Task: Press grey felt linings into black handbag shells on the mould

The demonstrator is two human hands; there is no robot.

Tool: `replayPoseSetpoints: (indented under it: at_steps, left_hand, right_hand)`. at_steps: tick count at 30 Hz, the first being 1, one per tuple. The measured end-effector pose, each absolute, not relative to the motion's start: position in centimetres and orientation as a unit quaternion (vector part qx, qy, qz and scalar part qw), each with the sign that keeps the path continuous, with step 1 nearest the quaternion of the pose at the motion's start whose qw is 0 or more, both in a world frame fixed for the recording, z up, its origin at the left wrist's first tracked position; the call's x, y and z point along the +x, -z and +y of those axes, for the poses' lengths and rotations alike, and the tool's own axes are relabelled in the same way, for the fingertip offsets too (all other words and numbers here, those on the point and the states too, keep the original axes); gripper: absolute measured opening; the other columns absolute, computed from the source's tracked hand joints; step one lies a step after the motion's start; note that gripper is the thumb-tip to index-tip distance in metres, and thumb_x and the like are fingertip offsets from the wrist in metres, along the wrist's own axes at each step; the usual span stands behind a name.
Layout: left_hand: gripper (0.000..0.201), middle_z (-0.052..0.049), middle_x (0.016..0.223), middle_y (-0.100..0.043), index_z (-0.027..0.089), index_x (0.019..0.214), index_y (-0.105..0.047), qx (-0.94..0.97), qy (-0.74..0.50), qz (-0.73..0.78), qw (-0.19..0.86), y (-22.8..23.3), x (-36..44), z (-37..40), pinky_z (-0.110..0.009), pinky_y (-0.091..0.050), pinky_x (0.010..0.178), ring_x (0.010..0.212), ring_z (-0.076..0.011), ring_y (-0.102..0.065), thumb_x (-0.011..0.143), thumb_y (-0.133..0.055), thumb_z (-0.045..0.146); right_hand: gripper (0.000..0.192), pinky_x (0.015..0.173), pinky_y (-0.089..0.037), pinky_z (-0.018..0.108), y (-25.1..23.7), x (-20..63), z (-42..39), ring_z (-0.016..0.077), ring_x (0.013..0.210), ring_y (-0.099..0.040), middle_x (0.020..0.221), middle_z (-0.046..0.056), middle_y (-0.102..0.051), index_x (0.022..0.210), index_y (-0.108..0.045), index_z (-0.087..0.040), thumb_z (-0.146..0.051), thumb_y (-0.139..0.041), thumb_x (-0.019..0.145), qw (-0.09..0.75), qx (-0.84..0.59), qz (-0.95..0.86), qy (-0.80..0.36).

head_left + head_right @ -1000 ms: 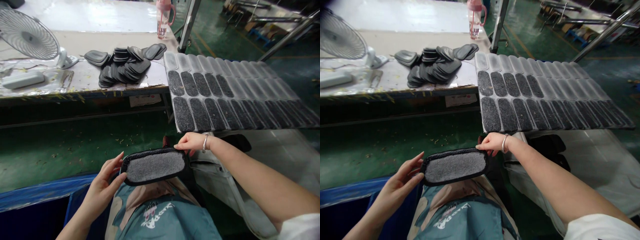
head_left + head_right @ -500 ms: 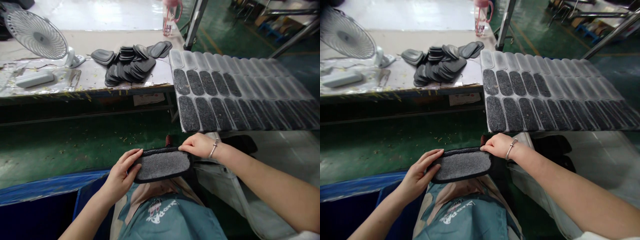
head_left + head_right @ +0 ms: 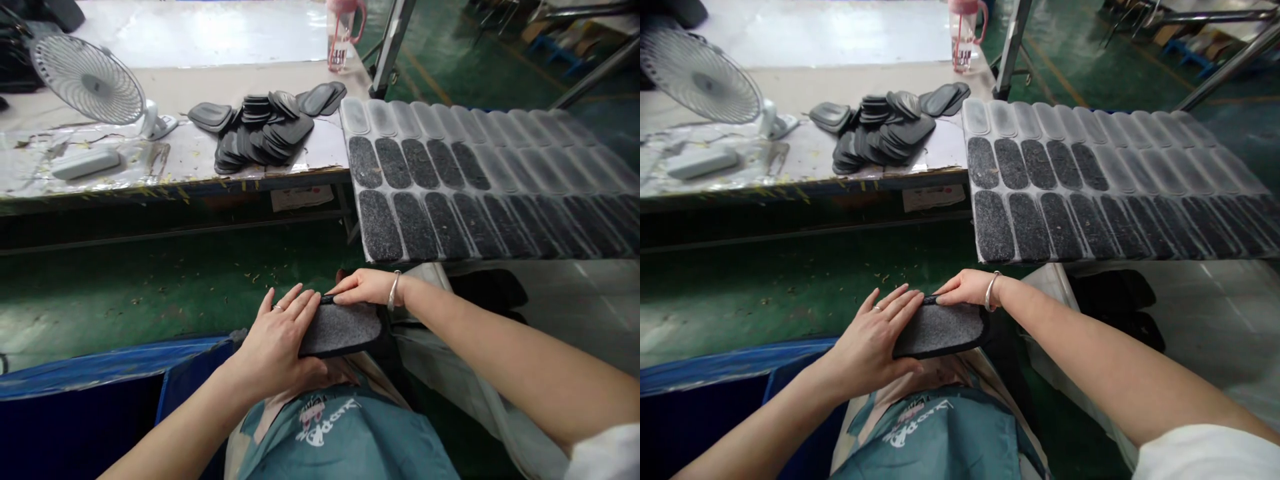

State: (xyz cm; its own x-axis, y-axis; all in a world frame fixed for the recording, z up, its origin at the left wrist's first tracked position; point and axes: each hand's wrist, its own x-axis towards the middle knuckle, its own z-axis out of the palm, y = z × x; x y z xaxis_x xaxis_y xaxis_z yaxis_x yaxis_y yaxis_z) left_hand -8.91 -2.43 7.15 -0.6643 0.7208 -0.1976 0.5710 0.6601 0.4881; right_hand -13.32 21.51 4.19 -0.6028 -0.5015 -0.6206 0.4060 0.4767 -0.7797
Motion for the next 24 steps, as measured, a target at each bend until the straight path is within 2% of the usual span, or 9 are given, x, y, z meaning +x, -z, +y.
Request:
replayPoseSetpoints:
  at_steps: [4, 7, 9, 10, 13, 15, 20, 24]
  left_hand:
    - [0.09, -0.015, 0.143, -0.044, 0.02, 0.144, -0.032, 0.357, -0.191, 0.897, 0.176, -7.2, -8.7, -2.2, -0.061, -0.01, 0.111, 0.134, -0.0364, -0.034, 0.066, -0.07, 0.045]
    - [0.09, -0.014, 0.142, -0.045, 0.021, 0.144, -0.032, 0.358, -0.189, 0.899, 0.168, -7.2, -8.8, -2.1, -0.061, -0.009, 0.111, 0.132, -0.0364, -0.035, 0.066, -0.07, 0.044]
    - [0.09, -0.014, 0.143, -0.044, 0.022, 0.145, -0.032, 0.366, -0.189, 0.896, 0.165, -7.1, -8.8, -2.2, -0.061, -0.008, 0.112, 0.132, -0.0365, -0.035, 0.066, -0.071, 0.044]
    - [0.09, -0.014, 0.144, -0.043, 0.023, 0.145, -0.032, 0.37, -0.188, 0.895, 0.164, -7.1, -8.8, -2.2, -0.061, -0.007, 0.111, 0.133, -0.0366, -0.034, 0.067, -0.07, 0.045]
    - [0.088, -0.014, 0.145, -0.042, 0.023, 0.144, -0.032, 0.372, -0.184, 0.896, 0.159, -7.0, -8.7, -2.2, -0.061, -0.008, 0.111, 0.132, -0.0368, -0.034, 0.068, -0.068, 0.047]
    - [0.086, -0.014, 0.144, -0.043, 0.023, 0.144, -0.032, 0.37, -0.18, 0.898, 0.156, -7.0, -8.6, -2.1, -0.06, -0.009, 0.11, 0.132, -0.0364, -0.035, 0.069, -0.067, 0.047]
    - [0.083, -0.013, 0.144, -0.043, 0.022, 0.144, -0.033, 0.373, -0.177, 0.899, 0.148, -7.0, -8.4, -1.9, -0.06, -0.012, 0.11, 0.13, -0.0365, -0.037, 0.071, -0.065, 0.048]
    - [0.081, -0.015, 0.143, -0.044, 0.02, 0.143, -0.036, 0.376, -0.179, 0.9, 0.125, -6.7, -8.2, -2.0, -0.06, -0.012, 0.11, 0.129, -0.0376, -0.038, 0.072, -0.064, 0.047]
  right_hand:
    - [0.038, 0.086, -0.049, 0.031, -4.1, -13.1, 21.1, 0.0205, 0.091, -0.066, 0.098, 0.003, -0.074, 0.11, -0.07, -0.018, -0.035, -0.063, 0.078, 0.422, -0.05, 0.775, 0.468]
    - [0.034, 0.095, -0.046, 0.035, -4.5, -11.4, 20.6, 0.0215, 0.103, -0.064, 0.11, 0.005, -0.071, 0.114, -0.068, -0.021, -0.03, -0.054, 0.085, 0.266, -0.138, 0.852, 0.429]
    - [0.039, 0.105, -0.038, 0.043, -5.0, -9.7, 20.3, 0.0237, 0.116, -0.056, 0.124, 0.007, -0.063, 0.125, -0.061, -0.022, -0.031, -0.049, 0.089, 0.149, -0.192, 0.894, 0.377]
    - [0.044, 0.108, -0.032, 0.048, -5.2, -8.8, 20.2, 0.0261, 0.123, -0.051, 0.131, 0.009, -0.058, 0.131, -0.055, -0.021, -0.036, -0.049, 0.09, 0.116, -0.213, 0.907, 0.345]
    - [0.085, 0.11, -0.017, 0.061, -5.9, -6.7, 20.2, 0.0356, 0.133, -0.035, 0.144, 0.014, -0.043, 0.144, -0.037, -0.019, -0.062, -0.061, 0.074, 0.104, -0.254, 0.921, 0.276]
    - [0.104, 0.11, -0.013, 0.063, -6.0, -5.9, 20.0, 0.0392, 0.135, -0.03, 0.147, 0.016, -0.038, 0.146, -0.031, -0.016, -0.067, -0.068, 0.063, 0.11, -0.263, 0.923, 0.256]
    - [0.09, 0.114, -0.015, 0.051, -5.8, -5.3, 19.1, 0.0321, 0.138, -0.027, 0.148, 0.02, -0.034, 0.144, -0.032, -0.006, -0.042, -0.068, 0.07, 0.094, -0.26, 0.938, 0.209]
    - [0.083, 0.115, -0.012, 0.049, -5.6, -4.7, 18.6, 0.0295, 0.14, -0.024, 0.149, 0.019, -0.032, 0.144, -0.033, -0.007, -0.038, -0.063, 0.073, 0.071, -0.258, 0.941, 0.205]
